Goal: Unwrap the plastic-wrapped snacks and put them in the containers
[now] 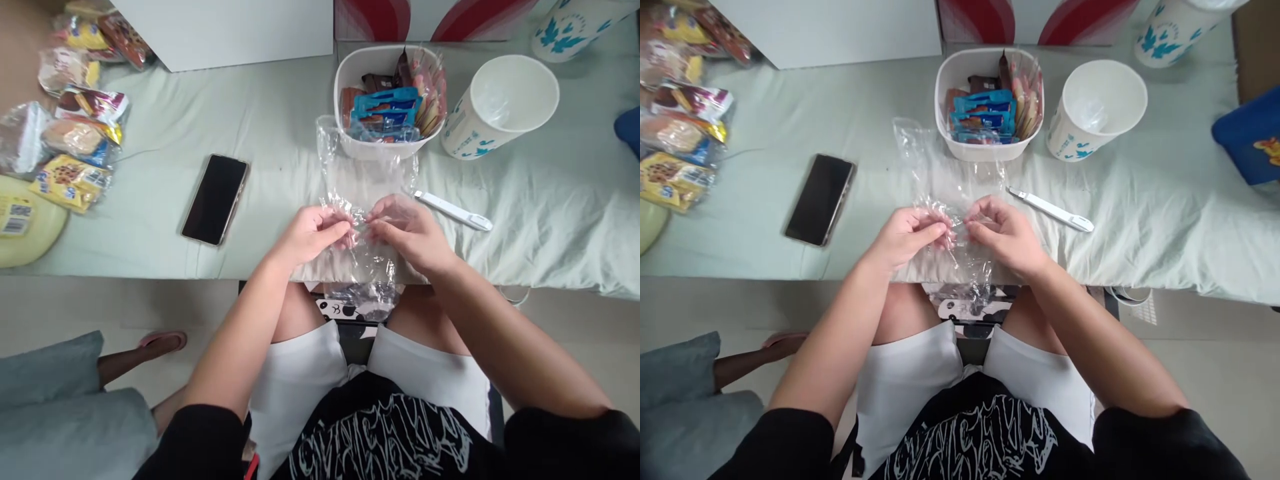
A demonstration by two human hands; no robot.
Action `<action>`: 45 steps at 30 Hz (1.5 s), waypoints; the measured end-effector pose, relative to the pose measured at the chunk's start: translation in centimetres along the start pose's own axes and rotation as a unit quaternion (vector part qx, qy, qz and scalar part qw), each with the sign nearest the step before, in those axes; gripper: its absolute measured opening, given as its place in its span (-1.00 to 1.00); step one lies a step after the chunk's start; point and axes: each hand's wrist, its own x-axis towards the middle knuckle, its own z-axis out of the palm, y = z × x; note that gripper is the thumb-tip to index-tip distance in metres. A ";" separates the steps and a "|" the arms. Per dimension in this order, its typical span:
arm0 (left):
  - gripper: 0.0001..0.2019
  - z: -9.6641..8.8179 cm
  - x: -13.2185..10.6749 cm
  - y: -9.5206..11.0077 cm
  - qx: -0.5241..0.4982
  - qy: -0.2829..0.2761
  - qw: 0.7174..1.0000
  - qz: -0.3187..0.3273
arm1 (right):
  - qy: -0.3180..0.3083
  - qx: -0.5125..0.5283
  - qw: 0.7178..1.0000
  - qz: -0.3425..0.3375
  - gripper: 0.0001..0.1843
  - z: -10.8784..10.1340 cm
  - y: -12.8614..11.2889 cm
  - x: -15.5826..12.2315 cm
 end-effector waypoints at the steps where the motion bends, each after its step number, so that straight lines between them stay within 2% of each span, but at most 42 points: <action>1: -0.66 0.1 0.1 -0.1 0.015 0.023 1.000 0.006 | -0.004 -0.013 1.000 -0.002 -0.66 -0.1 0.1 0.0; 3: -0.71 -0.1 0.1 -0.1 0.035 0.052 0.998 0.014 | -0.018 -0.053 0.998 0.003 -0.71 -0.3 0.5 -0.1; 5: -0.70 -0.7 0.1 -0.4 0.044 0.055 0.997 0.015 | -0.022 -0.065 0.998 0.010 -0.73 -0.5 0.9 -0.3; 12: -0.60 -2.6 0.0 -1.1 -0.060 0.038 0.995 0.071 | -0.018 0.038 0.999 -0.008 -0.72 -1.3 1.7 -0.3; 14: -0.63 -2.6 0.0 -1.0 -0.061 0.029 0.995 0.070 | -0.029 0.038 0.999 -0.022 -0.60 -1.5 1.6 -0.2; 17: -0.74 -2.3 -0.1 -0.8 -0.011 0.011 0.996 0.086 | -0.040 0.021 0.998 -0.047 -0.31 -1.5 1.7 -0.1; 18: -0.78 -2.2 -0.2 -0.7 0.013 0.005 0.996 0.094 | -0.040 0.013 0.998 -0.056 -0.30 -1.5 1.8 -0.2; 21: -0.84 -2.1 -0.2 -0.7 0.052 -0.014 0.992 0.114 | -0.016 0.015 0.997 -0.079 -0.47 -1.5 2.4 -0.2; 25: -0.83 -2.3 -0.1 -0.6 0.030 -0.029 0.990 0.132 | 0.047 0.060 0.993 -0.094 -0.36 -1.5 3.2 -0.2; 26: -0.83 -2.4 -0.2 -0.6 0.025 -0.026 0.991 0.129 | 0.055 0.065 0.992 -0.094 -0.40 -1.6 3.3 -0.2; 29: -0.83 -2.6 -0.2 -0.5 0.004 -0.011 0.993 0.119 | 0.056 0.097 0.991 -0.078 -0.77 -1.8 3.2 -0.1; 31: -0.71 -2.5 -0.1 -0.4 -0.001 0.021 0.991 0.134 | 0.049 0.137 0.988 -0.053 -0.80 -1.9 2.9 -0.1; 33: -0.65 -2.3 -0.1 -0.4 0.033 0.053 0.986 0.153 | 0.043 0.166 0.985 -0.032 -0.64 -1.8 2.5 -0.1; 36: -0.82 -1.8 0.0 -0.8 0.131 0.068 0.977 0.152 | 0.056 0.130 0.990 -0.015 -0.31 -1.4 2.0 -0.1; 37: -0.82 -1.7 0.0 -1.0 0.144 0.070 0.976 0.149 | 0.061 0.102 0.993 -0.011 -0.20 -1.2 1.9 0.0; 40: -0.56 -1.8 0.1 -1.7 0.093 0.119 0.977 0.149 | 0.056 0.038 0.998 -0.004 0.06 -0.7 1.9 0.2; 43: -0.21 -2.2 0.2 -1.9 0.005 0.160 0.976 0.150 | 0.061 0.042 0.997 -0.014 0.03 -0.6 2.3 0.2; 45: -0.21 -2.4 0.4 -1.7 -0.016 0.123 0.984 0.126 | 0.090 0.055 0.994 -0.034 -0.02 -0.6 2.5 0.0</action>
